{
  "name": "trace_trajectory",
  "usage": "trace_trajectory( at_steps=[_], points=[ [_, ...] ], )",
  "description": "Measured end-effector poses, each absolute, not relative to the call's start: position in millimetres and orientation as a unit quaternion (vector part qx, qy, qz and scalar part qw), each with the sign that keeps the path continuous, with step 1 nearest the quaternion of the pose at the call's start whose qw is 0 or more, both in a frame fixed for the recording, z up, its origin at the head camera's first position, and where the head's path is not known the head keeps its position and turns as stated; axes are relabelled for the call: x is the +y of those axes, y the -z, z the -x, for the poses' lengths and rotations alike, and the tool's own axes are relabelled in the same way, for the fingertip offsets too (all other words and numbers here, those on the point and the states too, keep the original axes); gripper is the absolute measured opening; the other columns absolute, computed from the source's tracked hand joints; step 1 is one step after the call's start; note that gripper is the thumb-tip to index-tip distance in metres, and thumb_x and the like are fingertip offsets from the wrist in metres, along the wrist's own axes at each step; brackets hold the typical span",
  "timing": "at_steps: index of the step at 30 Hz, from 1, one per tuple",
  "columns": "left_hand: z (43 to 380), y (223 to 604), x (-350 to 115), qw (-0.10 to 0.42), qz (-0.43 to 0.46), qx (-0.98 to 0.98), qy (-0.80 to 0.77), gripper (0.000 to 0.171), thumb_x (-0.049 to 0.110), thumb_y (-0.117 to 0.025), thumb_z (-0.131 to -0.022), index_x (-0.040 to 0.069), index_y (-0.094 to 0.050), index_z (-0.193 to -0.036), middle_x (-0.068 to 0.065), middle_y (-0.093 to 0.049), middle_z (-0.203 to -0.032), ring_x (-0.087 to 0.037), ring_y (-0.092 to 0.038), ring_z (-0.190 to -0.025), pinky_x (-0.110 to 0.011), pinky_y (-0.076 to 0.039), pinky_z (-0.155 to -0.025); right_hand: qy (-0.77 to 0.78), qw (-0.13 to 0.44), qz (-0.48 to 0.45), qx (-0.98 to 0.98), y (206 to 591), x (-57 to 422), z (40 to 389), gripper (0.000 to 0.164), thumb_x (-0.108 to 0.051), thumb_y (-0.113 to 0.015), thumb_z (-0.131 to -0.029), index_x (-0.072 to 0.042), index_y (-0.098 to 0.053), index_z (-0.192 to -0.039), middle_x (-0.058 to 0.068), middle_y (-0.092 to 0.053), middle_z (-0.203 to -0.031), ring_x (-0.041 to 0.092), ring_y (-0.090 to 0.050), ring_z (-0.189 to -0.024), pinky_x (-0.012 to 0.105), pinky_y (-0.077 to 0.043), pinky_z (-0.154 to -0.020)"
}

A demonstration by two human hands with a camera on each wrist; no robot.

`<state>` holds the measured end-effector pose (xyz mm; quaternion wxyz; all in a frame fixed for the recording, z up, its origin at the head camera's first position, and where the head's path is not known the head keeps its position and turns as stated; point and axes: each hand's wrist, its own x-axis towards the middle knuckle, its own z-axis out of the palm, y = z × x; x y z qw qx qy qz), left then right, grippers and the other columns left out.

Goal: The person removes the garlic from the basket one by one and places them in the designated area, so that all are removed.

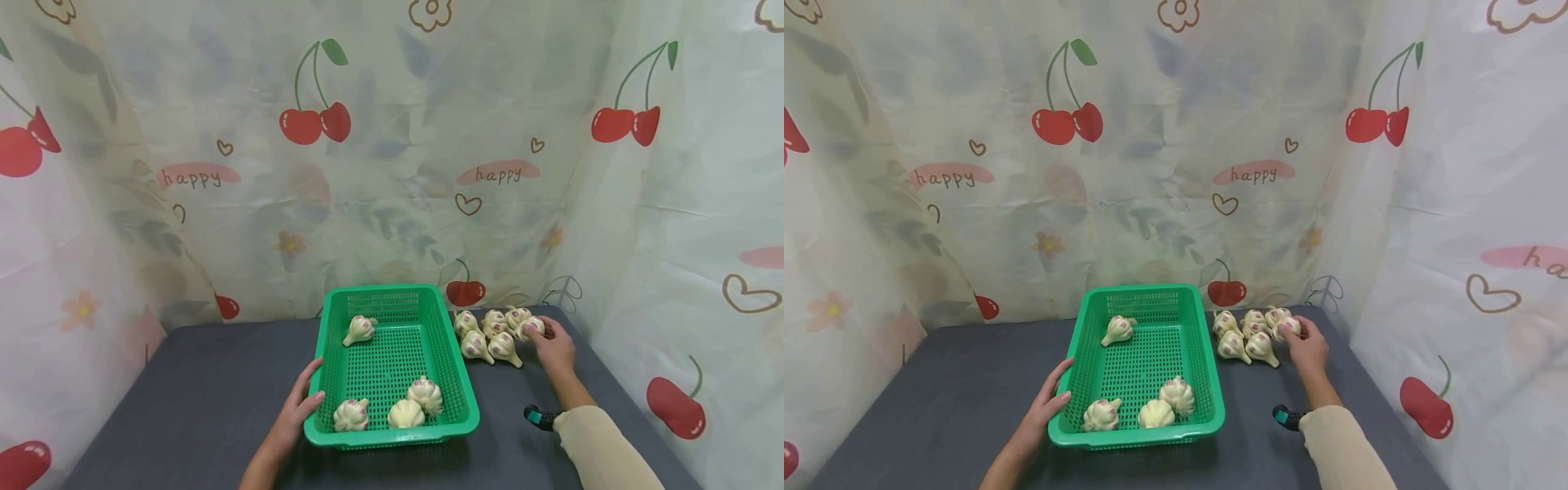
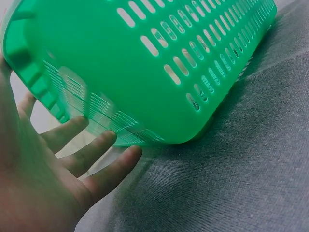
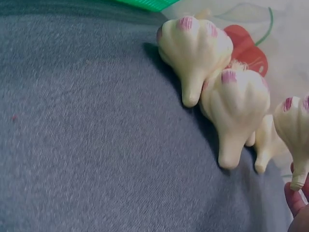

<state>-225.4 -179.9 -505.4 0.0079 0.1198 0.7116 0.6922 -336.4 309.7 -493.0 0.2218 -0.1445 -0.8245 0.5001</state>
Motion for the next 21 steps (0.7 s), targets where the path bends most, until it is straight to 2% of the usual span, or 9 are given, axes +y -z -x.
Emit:
trace_trajectory(
  at_steps=[7, 15, 21],
  points=[
    [225, 504, -180, 0.010, -0.117, 0.717, -0.687, 0.057, 0.020, -0.048, -0.102, 0.018, -0.025, -0.154, -0.020, -0.021, -0.155, -0.036, -0.025, -0.136, -0.048, -0.032, -0.102, -0.494, 0.199, 0.164, -0.830, 500, 313, 333, 0.052, -0.028, -0.068, -0.091, -0.001, -0.053, -0.133, 0.023, -0.056, -0.127, 0.036, -0.049, -0.116, 0.048, -0.037, -0.093],
    [225, 504, -180, 0.004, -0.121, 0.717, -0.686, 0.057, 0.018, -0.048, -0.101, 0.017, -0.026, -0.153, -0.021, -0.019, -0.156, -0.037, -0.022, -0.137, -0.052, -0.028, -0.103, -0.473, 0.176, 0.192, -0.842, 505, 315, 330, 0.055, -0.030, -0.067, -0.091, 0.003, -0.051, -0.132, 0.026, -0.055, -0.128, 0.038, -0.048, -0.117, 0.050, -0.035, -0.096],
    [225, 504, -180, 0.007, -0.121, 0.715, -0.689, 0.057, 0.018, -0.048, -0.101, 0.017, -0.026, -0.153, -0.022, -0.020, -0.155, -0.037, -0.024, -0.136, -0.050, -0.030, -0.102, -0.478, 0.164, 0.211, -0.837, 508, 315, 329, 0.056, -0.029, -0.066, -0.091, 0.003, -0.050, -0.133, 0.027, -0.054, -0.129, 0.039, -0.047, -0.118, 0.051, -0.034, -0.097]
  ],
)
